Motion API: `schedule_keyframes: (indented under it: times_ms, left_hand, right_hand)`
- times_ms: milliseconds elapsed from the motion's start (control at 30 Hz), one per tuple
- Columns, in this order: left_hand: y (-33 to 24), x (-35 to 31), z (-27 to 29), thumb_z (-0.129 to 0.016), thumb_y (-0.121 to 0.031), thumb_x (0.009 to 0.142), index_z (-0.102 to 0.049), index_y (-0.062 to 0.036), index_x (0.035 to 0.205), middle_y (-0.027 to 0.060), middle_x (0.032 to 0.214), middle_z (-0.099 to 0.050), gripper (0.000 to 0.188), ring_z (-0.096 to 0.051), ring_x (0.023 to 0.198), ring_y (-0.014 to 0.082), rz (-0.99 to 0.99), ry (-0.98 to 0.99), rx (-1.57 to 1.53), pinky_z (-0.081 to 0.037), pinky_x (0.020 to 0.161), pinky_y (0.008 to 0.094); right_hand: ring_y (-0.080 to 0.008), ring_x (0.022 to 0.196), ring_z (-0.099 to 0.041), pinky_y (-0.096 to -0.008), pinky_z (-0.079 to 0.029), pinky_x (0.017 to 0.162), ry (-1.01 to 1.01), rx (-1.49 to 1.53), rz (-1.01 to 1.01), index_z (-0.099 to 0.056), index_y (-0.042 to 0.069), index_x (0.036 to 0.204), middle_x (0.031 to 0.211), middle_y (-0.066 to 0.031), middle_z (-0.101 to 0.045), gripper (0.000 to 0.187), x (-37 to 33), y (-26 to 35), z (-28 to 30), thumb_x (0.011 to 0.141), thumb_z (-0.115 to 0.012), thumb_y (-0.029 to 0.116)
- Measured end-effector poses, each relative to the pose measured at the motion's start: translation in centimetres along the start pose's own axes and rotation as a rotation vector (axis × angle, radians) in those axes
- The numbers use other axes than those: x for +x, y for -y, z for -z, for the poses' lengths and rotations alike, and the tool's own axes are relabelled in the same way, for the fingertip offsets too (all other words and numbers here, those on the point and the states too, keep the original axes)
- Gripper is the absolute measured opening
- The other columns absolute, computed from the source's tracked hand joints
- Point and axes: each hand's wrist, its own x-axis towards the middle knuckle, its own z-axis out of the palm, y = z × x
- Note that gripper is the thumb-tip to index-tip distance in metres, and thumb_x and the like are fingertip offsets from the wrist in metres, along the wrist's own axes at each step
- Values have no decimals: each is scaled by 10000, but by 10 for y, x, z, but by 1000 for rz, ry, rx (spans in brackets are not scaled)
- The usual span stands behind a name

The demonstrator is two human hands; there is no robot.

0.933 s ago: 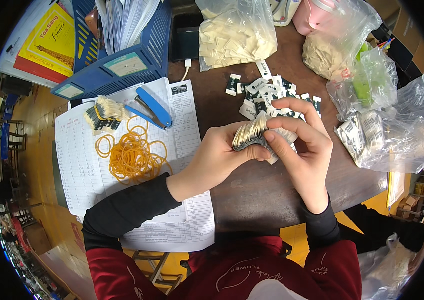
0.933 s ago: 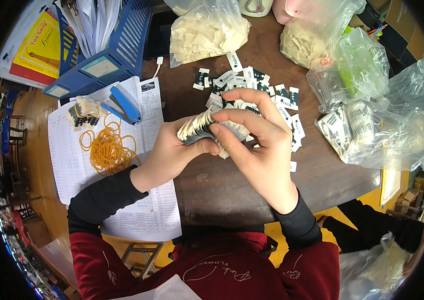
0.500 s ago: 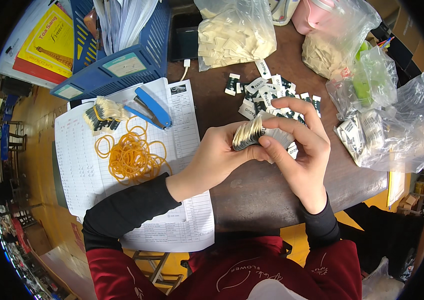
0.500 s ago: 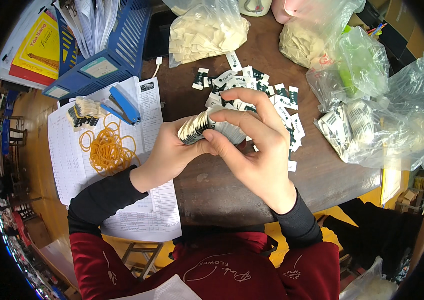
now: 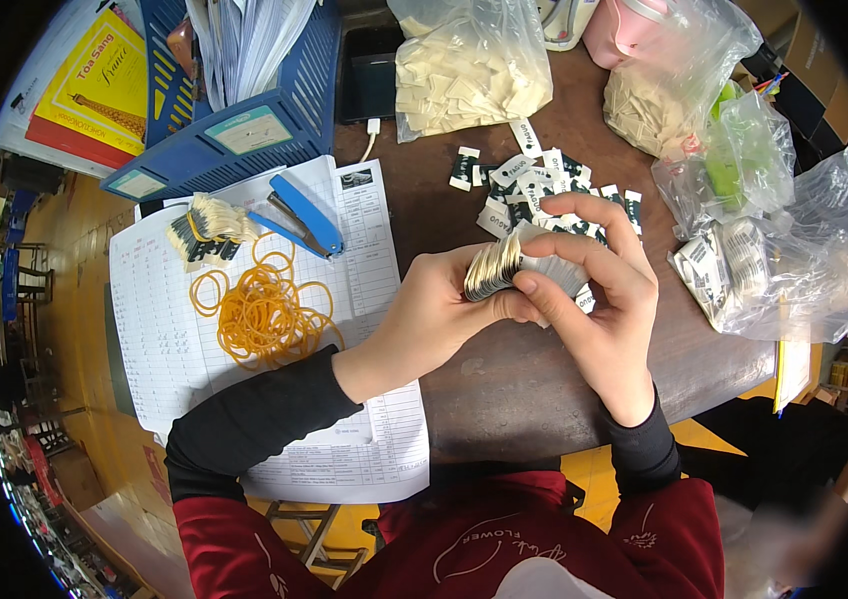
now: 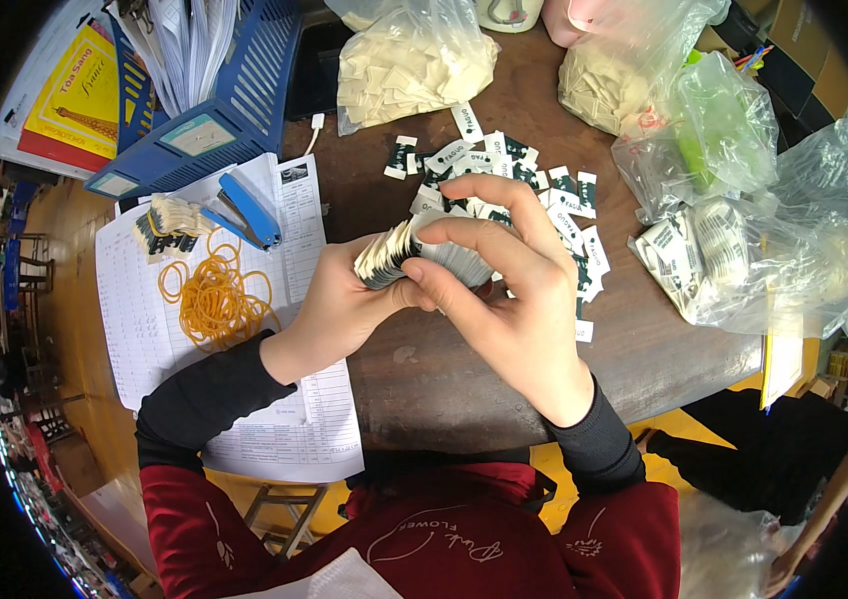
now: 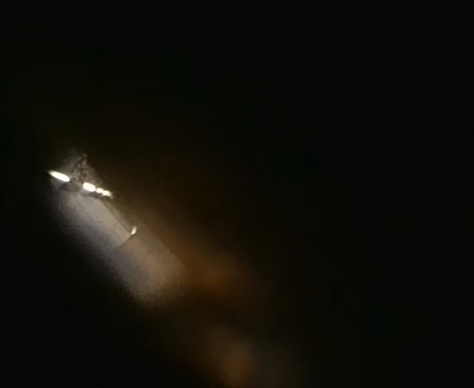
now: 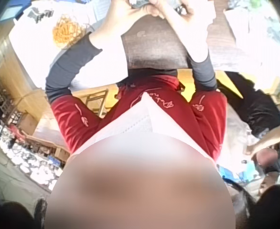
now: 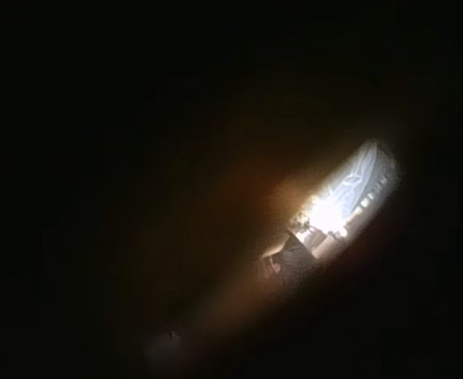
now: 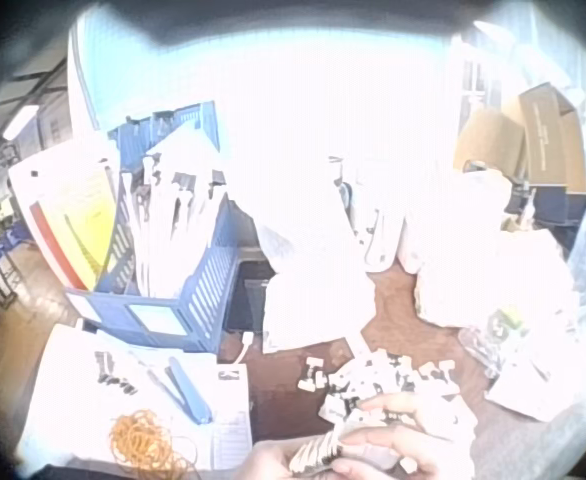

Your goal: The person sorts small white tags with black text on a table, aligning them into neat stacks. They occasionally use a stapler to secure the stacks and place them on a nearby sheet of paper.

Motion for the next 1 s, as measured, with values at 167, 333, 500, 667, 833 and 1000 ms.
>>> schedule_keyframes:
  times_ms: [167, 333, 500, 667, 833, 1000]
  left_hand:
    - [3, 1, 1, -797, -152, 885, -660, 9, 1094, 37, 910, -727, 297, -671, 859, 75, -32, 10, 12, -540, 759, 247]
    - [3, 1, 1, -800, -150, 881, -661, 8, 1100, 35, 916, -727, 304, -667, 863, 72, -29, 3, 27, -539, 764, 252]
    - [0, 0, 0, -793, -159, 889, -677, 23, 1069, 57, 903, -752, 281, -680, 869, 82, -18, 1, 30, -537, 793, 257]
    - [0, 0, 0, -799, -166, 885, -677, 24, 1075, 61, 907, -751, 295, -682, 859, 83, -1, -3, -9, -538, 778, 252]
    - [0, 0, 2, -782, -128, 903, -644, 10, 1122, 28, 906, -719, 293, -658, 858, 60, -11, 24, 60, -531, 753, 240]
    - [1, -1, 2, -803, -168, 886, -644, 5, 1128, 21, 918, -714, 337, -650, 859, 56, -28, 20, 22, -528, 755, 244]
  right_hand:
    - [-227, 966, -685, -308, -532, 805, -7, -19, 19, -759, 24, 943, 1156, -117, -665, 192, 1, -1, 1, 758, -813, 26]
    - [-228, 981, -682, -316, -530, 823, -39, 52, -23, -758, 27, 958, 1164, -118, -660, 193, 0, -1, -3, 770, -792, 0]
    - [-208, 933, -693, -302, -537, 783, -44, -14, 51, -752, 25, 979, 1196, -115, -646, 192, 1, 0, -2, 793, -771, -20]
    - [-163, 816, -703, -270, -531, 691, 36, -74, 50, -751, 17, 977, 1213, -112, -633, 198, 1, 3, 3, 785, -802, 13]
    - [-161, 814, -703, -267, -523, 681, 30, -87, 70, -756, 18, 965, 1207, -111, -636, 199, 1, 2, 3, 776, -817, 31]
    - [-188, 920, -694, -287, -528, 759, 31, -58, 97, -758, 27, 968, 1192, -105, -645, 202, 3, -2, 4, 772, -808, 17]
